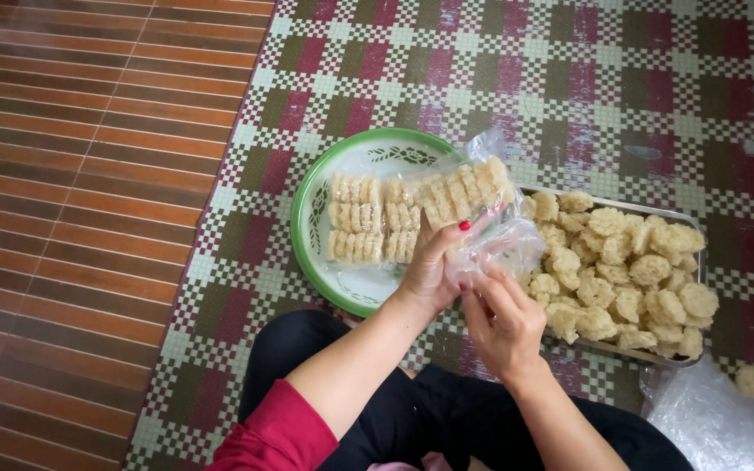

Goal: Pack small snack items into plastic bags from a tray while sitting on the floor

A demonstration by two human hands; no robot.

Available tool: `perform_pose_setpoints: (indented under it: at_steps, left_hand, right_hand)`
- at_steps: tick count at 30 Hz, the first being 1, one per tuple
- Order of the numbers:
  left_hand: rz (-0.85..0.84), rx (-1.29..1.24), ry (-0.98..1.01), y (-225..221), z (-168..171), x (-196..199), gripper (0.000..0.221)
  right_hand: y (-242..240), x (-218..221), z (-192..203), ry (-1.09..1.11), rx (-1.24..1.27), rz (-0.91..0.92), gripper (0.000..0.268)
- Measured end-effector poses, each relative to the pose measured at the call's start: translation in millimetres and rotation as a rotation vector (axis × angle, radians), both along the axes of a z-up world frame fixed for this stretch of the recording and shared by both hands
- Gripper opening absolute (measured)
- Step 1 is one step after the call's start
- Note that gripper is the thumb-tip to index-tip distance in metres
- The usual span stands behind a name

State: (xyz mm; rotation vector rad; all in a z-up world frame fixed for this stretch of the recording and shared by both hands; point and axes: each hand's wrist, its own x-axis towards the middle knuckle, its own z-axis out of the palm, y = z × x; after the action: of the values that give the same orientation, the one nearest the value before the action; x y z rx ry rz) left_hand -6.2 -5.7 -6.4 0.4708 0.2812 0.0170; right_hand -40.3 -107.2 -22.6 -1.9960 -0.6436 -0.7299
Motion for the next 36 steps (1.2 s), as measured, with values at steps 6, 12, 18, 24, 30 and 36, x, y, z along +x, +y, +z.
perform_pose_setpoints:
  at_steps: [6,12,18,24,30,36]
  left_hand:
    - [-0.079,-0.002,-0.094,10.5,8.8,2.0,0.043]
    - [-0.085,0.083,-0.083,6.3,-0.7,0.7,0.110]
    - [0.044,0.109,-0.079,7.5,-8.6,4.0,0.123]
    - [0.085,0.184,-0.051,-12.1,-14.3,5.5,0.072]
    - [0.027,0.243,0.044,-9.5,-22.3,3.3,0.103]
    - [0.014,0.108,0.135,-2.7,23.1,2.7,0.119]
  right_hand:
    - [-3.7,0.9,15.3,0.171,0.155,0.149,0.010]
    - [-3.7,1.3,2.0,0.070,0.155,0.032,0.011]
    - [-23.1,10.0,-25.9,-0.217,0.038,0.002,0.012]
    - [-10.0,8.4,33.0,-0.375,-0.382,-0.135,0.043]
    - [-12.5,10.5,26.4,-0.357,-0.477,-0.106,0.031]
    - [-17.3,3.7,44.9,-0.418,-0.409,0.024,0.022]
